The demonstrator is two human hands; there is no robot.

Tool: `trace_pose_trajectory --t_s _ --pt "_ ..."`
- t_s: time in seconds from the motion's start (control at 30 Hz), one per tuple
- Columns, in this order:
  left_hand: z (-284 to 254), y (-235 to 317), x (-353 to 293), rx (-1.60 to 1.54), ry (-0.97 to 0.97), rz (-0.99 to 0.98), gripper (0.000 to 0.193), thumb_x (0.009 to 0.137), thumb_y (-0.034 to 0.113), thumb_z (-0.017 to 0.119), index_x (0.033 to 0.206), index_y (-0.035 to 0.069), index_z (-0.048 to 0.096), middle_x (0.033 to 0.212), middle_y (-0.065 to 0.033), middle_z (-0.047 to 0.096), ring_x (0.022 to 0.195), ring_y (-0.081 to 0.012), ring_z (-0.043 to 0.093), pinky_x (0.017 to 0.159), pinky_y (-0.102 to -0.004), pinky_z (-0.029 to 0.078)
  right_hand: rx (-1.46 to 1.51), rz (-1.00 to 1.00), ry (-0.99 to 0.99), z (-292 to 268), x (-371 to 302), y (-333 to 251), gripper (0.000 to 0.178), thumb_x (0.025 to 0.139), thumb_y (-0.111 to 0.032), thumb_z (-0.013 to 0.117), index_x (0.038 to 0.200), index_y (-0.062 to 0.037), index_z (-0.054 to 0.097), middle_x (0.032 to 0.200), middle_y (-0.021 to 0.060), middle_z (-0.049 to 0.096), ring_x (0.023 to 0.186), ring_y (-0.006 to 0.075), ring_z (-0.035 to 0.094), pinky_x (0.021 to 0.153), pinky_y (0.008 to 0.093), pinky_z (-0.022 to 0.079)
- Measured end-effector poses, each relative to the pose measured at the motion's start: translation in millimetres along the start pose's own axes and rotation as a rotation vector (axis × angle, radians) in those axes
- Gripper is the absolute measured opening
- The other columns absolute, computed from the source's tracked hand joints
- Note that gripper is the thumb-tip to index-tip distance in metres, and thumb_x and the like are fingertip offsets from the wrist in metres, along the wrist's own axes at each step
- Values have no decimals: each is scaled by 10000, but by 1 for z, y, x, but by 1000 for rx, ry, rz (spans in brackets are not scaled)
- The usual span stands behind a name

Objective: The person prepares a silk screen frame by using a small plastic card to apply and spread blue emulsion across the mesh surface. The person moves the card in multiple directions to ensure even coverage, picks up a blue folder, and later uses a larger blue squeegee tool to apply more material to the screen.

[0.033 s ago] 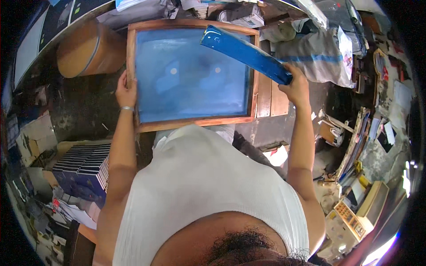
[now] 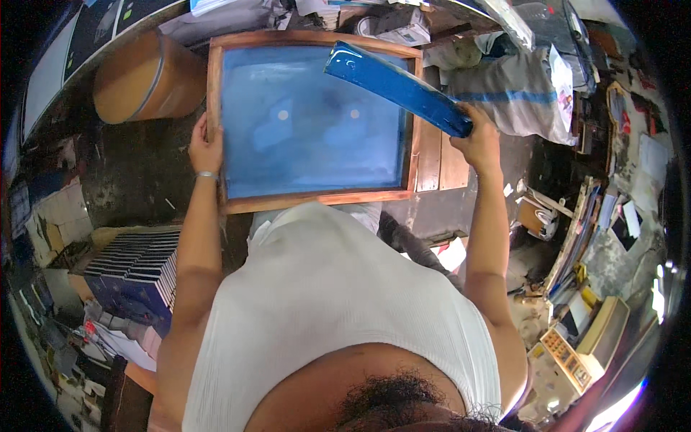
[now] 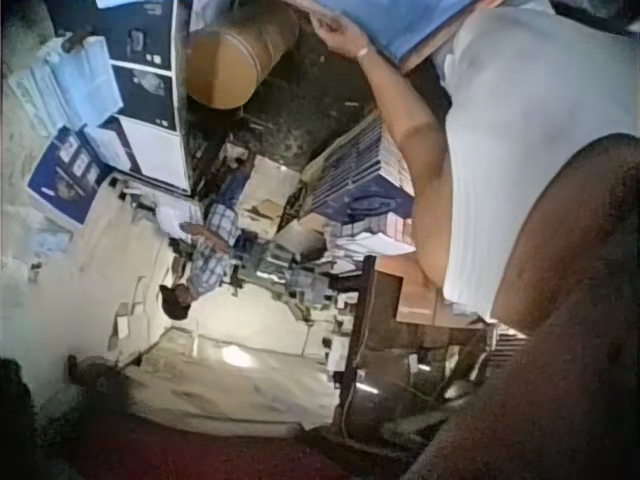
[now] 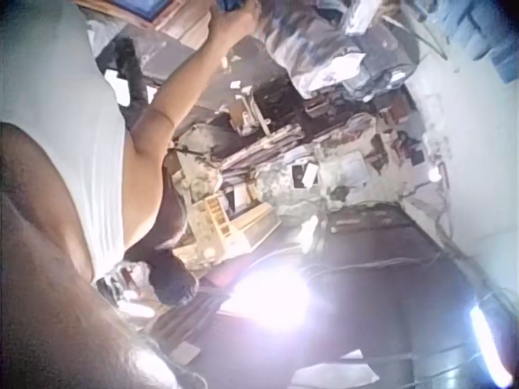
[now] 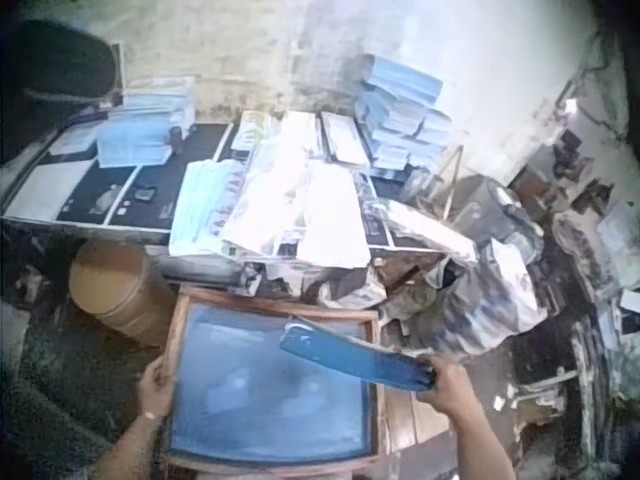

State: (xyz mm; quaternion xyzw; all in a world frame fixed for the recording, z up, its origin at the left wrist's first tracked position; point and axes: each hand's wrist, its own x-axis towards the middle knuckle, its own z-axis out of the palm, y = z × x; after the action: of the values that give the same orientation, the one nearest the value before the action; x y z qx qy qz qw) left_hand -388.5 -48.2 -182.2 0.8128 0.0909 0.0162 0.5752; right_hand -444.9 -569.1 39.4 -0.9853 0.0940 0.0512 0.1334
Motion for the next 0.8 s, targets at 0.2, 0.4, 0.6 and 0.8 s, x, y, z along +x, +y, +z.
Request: trace_pose_trajectory --t_s 0.2,0.4,0.6,0.8 --pt "-3 12 -4 139 -34 -129 523 873 121 690 1339 0 486 1282 -164 591 1176 -221 571 995 -325 438 -81 -37 8 29 9 -5 688 562 -53 754 1228 -118 596 1162 138 620 1064 346 603 900 409 491" --pt "-6 -11 -6 52 11 -18 504 881 125 679 1334 0 497 1268 -164 598 1169 -217 576 981 -322 447 -111 -56 9 45 22 -19 752 550 -109 821 1261 -101 575 1175 129 613 1083 334 576 930 461 444" --pt "-4 9 -6 113 -4 -130 521 869 134 689 1339 11 501 1251 -160 611 1151 -218 593 969 -318 458 -177 -51 -45 53 31 -28 743 586 -179 844 1273 -129 566 1215 110 608 1083 297 600 981 481 377" --pt "-2 -9 -5 39 15 -93 528 860 131 687 1344 30 503 1239 -154 624 1125 -218 612 957 -313 468 -248 -32 -89 54 37 -31 759 622 -240 844 1311 -174 531 1292 55 570 1117 275 595 981 508 392"
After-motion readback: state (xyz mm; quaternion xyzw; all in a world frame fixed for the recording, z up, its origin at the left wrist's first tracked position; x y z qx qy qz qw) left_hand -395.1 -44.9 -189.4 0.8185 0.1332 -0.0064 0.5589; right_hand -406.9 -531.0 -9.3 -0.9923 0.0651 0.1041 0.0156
